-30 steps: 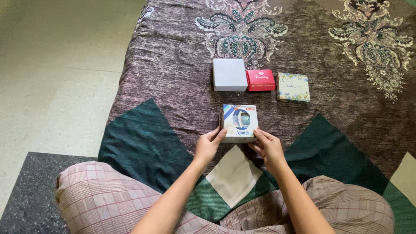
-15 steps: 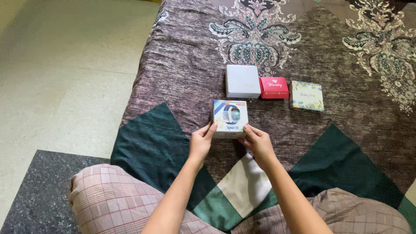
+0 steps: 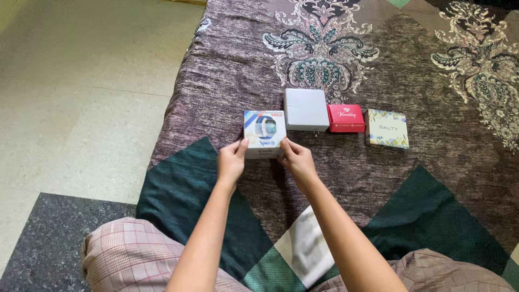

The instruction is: The person sits on a bed and places a gold bangle and a gold watch into their respective boxes. The person then places a blue smartwatch into its box and closes the lid. The person arranges the boxes on the bed.

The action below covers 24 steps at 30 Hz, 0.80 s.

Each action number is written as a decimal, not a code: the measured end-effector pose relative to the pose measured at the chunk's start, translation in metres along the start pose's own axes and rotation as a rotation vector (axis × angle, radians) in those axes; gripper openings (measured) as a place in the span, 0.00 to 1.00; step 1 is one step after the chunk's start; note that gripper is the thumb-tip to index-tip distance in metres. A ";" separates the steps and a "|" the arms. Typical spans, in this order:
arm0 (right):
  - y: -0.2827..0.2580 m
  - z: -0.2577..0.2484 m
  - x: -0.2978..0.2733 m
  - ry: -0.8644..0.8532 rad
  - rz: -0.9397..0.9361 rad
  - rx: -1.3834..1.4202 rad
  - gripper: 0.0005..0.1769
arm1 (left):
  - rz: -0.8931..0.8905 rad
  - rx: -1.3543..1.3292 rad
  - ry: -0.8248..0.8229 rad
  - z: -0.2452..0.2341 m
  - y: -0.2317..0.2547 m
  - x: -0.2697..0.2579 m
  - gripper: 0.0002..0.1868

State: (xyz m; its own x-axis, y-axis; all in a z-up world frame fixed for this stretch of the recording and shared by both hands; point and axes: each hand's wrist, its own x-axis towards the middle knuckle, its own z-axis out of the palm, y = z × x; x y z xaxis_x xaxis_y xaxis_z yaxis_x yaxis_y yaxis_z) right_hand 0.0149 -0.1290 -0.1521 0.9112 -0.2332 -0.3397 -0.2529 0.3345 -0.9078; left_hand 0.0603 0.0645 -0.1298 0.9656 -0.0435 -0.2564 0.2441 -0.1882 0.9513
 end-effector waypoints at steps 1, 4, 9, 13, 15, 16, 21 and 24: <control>0.000 0.003 0.007 0.008 0.000 0.002 0.25 | 0.043 -0.004 0.002 -0.001 -0.002 0.008 0.24; -0.002 0.011 0.023 0.039 -0.006 -0.023 0.24 | 0.033 0.025 0.000 -0.003 -0.003 0.034 0.24; -0.015 0.025 0.039 0.134 -0.031 -0.236 0.24 | 0.080 0.104 -0.010 -0.005 -0.002 0.064 0.26; -0.027 0.035 0.046 0.210 -0.025 -0.319 0.24 | 0.129 0.046 -0.027 -0.002 -0.004 0.083 0.27; -0.031 0.037 0.051 0.227 -0.006 -0.340 0.24 | 0.109 0.056 -0.030 0.000 -0.005 0.092 0.26; -0.033 0.037 0.052 0.235 -0.002 -0.384 0.24 | 0.098 0.062 -0.033 0.001 -0.005 0.097 0.26; -0.039 0.041 0.065 0.300 -0.118 -0.696 0.26 | 0.097 0.260 0.025 0.003 -0.002 0.117 0.27; -0.046 0.042 0.073 0.283 -0.008 -0.723 0.25 | 0.108 0.378 0.090 0.006 0.001 0.125 0.28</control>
State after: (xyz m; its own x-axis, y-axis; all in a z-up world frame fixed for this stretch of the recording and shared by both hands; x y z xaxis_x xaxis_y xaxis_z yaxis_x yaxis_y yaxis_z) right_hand 0.1065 -0.1226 -0.1248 0.8207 -0.4899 -0.2941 -0.4849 -0.3246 -0.8121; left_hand 0.1803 0.0527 -0.1618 0.9920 0.0004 -0.1259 0.1066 -0.5352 0.8380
